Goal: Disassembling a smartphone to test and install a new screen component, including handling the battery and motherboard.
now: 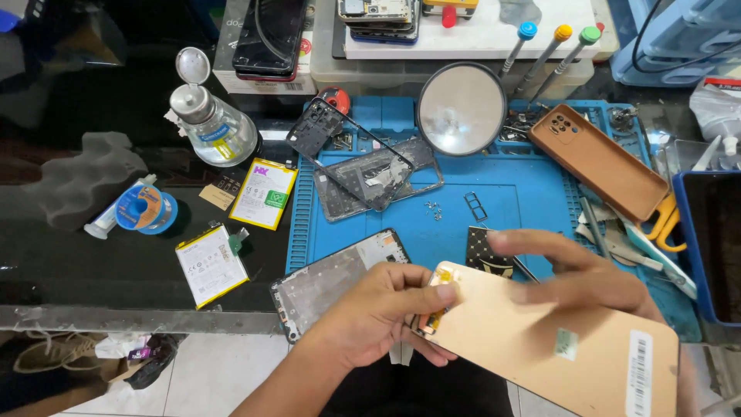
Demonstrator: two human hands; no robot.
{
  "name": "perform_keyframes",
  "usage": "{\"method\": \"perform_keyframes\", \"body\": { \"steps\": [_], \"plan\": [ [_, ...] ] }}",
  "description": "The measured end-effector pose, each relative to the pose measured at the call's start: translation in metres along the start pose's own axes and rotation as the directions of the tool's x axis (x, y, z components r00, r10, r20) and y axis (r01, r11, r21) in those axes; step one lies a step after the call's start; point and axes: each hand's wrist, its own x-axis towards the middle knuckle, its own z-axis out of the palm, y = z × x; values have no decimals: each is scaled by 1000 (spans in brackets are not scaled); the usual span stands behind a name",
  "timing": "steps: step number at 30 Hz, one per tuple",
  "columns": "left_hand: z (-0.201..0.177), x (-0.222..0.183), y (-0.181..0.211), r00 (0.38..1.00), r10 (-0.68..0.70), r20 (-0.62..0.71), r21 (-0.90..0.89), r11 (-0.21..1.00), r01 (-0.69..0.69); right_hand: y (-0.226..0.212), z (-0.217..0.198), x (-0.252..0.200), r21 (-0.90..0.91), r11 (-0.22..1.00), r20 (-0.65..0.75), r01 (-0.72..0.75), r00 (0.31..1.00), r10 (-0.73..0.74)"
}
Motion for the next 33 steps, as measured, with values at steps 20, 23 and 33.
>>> {"method": "perform_keyframes", "body": {
  "steps": [20,23,33],
  "plan": [
    [-69,-43,-5,633,755,-170,885,-166,436,119,-83,-119,-125,898,-648,-423,720,248],
    [-58,-48,7,681,696,-226,911,-96,401,120,-77,-114,15,921,-684,-388,668,292],
    [-39,-68,25,316,798,513,854,-440,-277,77,-25,-77,846,520,-152,-119,881,449]
  ]
}}
